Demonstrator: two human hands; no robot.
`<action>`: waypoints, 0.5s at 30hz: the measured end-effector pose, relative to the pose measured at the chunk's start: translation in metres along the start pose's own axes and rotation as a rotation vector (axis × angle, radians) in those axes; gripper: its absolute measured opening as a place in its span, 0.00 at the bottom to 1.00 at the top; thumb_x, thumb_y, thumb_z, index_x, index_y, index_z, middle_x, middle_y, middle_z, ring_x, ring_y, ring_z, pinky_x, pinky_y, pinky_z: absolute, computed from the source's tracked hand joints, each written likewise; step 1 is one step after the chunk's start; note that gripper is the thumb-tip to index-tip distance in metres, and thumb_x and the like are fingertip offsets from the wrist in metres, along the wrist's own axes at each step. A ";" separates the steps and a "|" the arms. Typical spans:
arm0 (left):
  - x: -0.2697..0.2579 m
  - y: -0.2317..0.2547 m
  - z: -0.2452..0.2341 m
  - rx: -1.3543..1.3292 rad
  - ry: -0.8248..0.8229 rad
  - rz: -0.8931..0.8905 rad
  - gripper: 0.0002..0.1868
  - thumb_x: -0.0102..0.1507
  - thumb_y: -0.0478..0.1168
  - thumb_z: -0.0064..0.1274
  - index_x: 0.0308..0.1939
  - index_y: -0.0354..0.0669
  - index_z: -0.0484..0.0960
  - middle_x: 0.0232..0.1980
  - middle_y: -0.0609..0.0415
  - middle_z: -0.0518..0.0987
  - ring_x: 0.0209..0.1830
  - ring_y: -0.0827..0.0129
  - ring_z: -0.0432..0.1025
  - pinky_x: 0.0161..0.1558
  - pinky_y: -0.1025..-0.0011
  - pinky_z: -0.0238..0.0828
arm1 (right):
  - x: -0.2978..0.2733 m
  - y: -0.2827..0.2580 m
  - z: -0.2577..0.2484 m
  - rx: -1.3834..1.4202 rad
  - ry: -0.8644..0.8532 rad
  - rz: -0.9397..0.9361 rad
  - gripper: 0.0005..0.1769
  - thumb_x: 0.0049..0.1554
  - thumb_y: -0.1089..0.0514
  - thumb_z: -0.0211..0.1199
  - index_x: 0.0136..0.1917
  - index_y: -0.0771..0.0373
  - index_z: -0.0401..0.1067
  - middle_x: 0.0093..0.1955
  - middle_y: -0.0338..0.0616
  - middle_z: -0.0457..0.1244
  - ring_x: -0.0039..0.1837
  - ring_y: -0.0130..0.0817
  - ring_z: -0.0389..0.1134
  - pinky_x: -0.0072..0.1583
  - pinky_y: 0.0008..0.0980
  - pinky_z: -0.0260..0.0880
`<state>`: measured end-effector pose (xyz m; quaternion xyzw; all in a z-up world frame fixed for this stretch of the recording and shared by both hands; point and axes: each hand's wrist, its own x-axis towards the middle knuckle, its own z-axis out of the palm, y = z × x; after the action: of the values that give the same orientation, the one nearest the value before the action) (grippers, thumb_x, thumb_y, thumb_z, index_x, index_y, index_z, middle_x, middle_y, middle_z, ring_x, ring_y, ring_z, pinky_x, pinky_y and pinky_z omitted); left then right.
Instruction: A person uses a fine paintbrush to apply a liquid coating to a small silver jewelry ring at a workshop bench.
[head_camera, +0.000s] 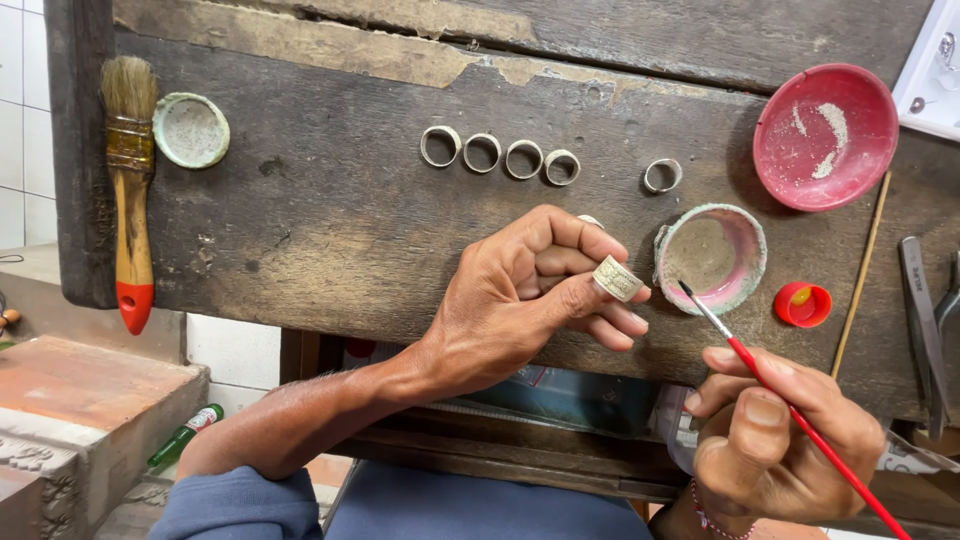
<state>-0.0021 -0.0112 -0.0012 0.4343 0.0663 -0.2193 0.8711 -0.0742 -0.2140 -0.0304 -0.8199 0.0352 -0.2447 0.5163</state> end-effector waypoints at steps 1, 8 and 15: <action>0.000 0.000 0.000 0.000 -0.003 0.000 0.15 0.67 0.37 0.54 0.51 0.29 0.70 0.43 0.33 0.83 0.39 0.49 0.83 0.41 0.64 0.87 | -0.001 0.002 0.000 -0.001 0.002 -0.001 0.12 0.65 0.64 0.51 0.55 0.78 0.68 0.45 0.72 0.65 0.30 0.43 0.64 0.37 0.29 0.60; -0.002 0.000 -0.003 0.073 -0.032 -0.014 0.12 0.68 0.35 0.52 0.51 0.30 0.71 0.42 0.35 0.84 0.40 0.50 0.84 0.45 0.66 0.87 | -0.003 0.003 0.001 0.056 0.041 -0.001 0.10 0.66 0.64 0.52 0.55 0.76 0.66 0.46 0.73 0.64 0.30 0.44 0.64 0.37 0.27 0.60; -0.005 -0.002 -0.006 0.110 -0.074 -0.025 0.09 0.68 0.30 0.50 0.52 0.30 0.73 0.41 0.38 0.82 0.41 0.54 0.84 0.46 0.67 0.87 | -0.007 -0.001 0.000 0.089 0.002 -0.013 0.09 0.70 0.63 0.48 0.62 0.69 0.59 0.49 0.75 0.63 0.33 0.42 0.66 0.39 0.26 0.62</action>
<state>-0.0070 -0.0061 -0.0047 0.4721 0.0275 -0.2495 0.8451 -0.0805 -0.2113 -0.0317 -0.7960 0.0194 -0.2504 0.5507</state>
